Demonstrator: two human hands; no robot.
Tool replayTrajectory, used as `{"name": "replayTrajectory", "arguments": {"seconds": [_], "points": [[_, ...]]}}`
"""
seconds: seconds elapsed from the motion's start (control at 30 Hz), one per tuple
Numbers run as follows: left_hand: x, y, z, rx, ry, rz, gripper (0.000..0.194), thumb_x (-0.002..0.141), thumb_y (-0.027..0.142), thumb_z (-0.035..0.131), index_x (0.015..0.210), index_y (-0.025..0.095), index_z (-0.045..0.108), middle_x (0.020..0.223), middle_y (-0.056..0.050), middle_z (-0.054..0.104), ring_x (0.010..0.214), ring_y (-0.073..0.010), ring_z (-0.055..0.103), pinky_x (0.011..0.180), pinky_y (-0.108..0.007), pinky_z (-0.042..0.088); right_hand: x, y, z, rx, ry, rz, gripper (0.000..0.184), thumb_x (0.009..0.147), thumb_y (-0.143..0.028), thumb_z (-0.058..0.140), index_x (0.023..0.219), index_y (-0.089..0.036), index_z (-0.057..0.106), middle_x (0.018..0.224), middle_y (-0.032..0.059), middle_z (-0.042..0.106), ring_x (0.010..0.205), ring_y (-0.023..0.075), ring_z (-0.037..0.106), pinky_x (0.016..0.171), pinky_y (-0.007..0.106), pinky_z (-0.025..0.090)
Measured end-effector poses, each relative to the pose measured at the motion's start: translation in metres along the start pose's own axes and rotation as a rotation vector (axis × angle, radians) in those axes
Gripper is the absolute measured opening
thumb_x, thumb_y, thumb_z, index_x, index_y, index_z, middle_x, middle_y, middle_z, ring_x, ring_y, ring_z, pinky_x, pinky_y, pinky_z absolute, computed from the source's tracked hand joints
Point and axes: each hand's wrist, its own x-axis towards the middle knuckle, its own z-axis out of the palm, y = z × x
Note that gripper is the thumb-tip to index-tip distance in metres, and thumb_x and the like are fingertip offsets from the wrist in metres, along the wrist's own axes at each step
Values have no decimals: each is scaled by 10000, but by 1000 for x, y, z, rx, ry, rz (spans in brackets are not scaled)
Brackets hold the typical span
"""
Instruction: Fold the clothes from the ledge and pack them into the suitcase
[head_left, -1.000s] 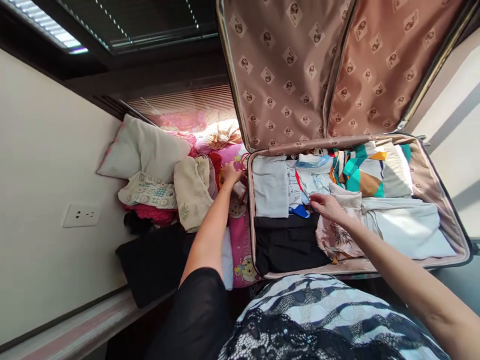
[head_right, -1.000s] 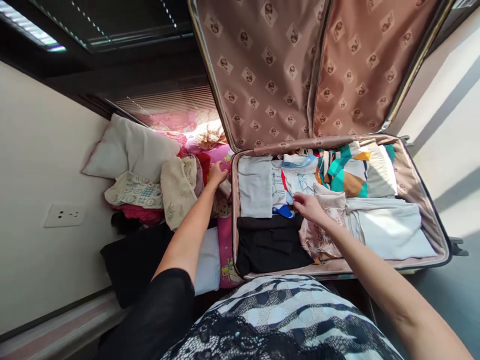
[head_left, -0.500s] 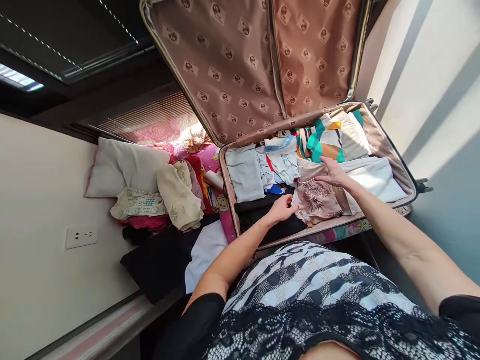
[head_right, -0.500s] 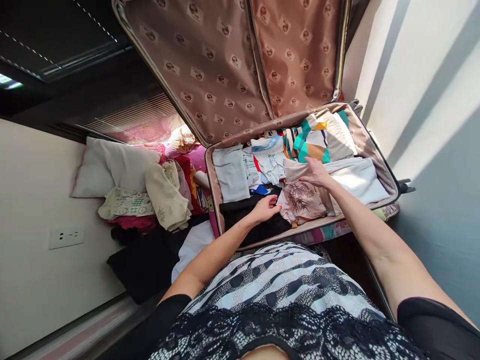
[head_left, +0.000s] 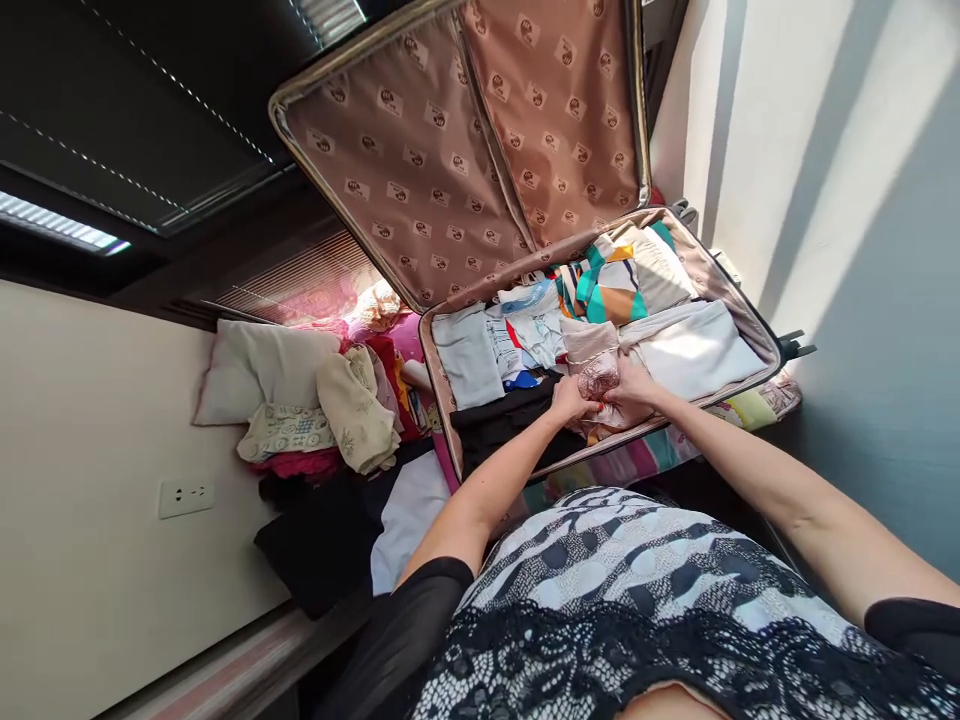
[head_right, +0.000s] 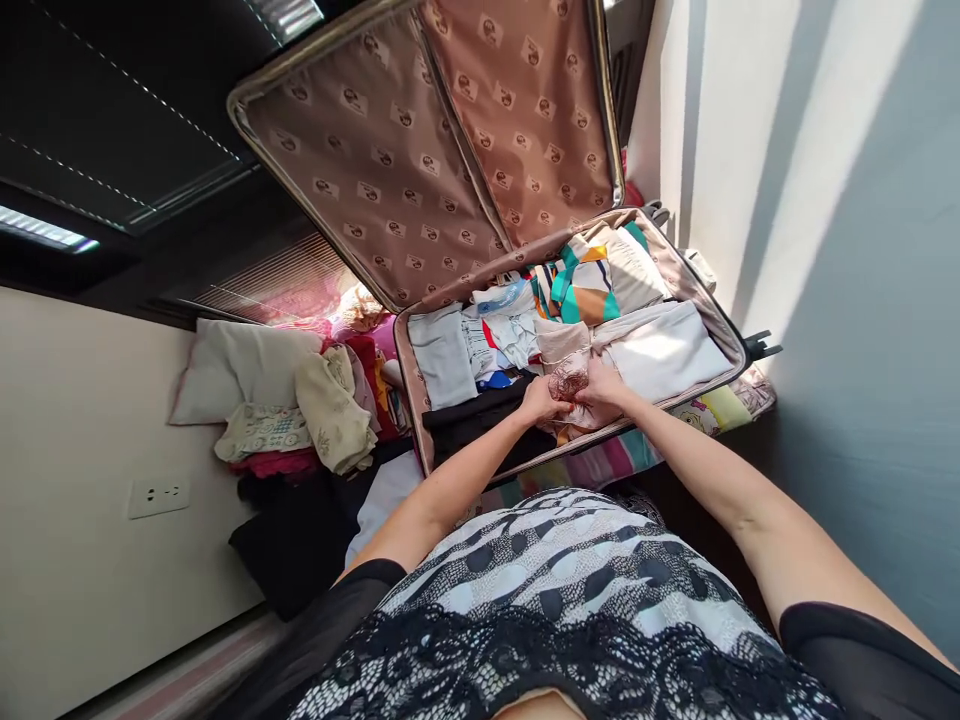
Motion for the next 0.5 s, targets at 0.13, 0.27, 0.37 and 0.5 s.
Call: {"name": "replayTrajectory", "arguments": {"seconds": [0.13,0.27,0.37,0.5], "points": [[-16,-15,-10,-39,59,104,573,567,245,996,1079,185,746,1247,-138,660,1194,-362,637,1085,-459,492,-28,-22,12,31,-93,-205,342,812,-277,717,1134,-173,764,1041,137,751,968,280,710,846,319,519],[-23,-29,-23,-502,46,199,572,560,267,985,1059,195,714,1203,-87,713,1102,-276,686,1044,-410,529,-29,-21,-5,284,-84,-410,375,842,-342,672,1171,-182,754,1056,86,765,964,260,700,845,317,542],[-12,-27,-26,-1008,49,140,701,612,395,988,1207,192,678,1248,-112,747,1182,-278,696,1085,-419,532,1,-8,-28,401,47,-345,438,830,-337,656,1235,-182,722,1095,69,774,997,264,695,892,333,558],[19,-10,-13,-1218,62,-109,728,549,279,1029,1178,156,684,1297,-180,755,1242,-327,704,1107,-474,551,44,5,-36,185,194,44,490,785,-260,680,1259,-136,700,1189,146,761,1105,315,681,990,375,541]]}}
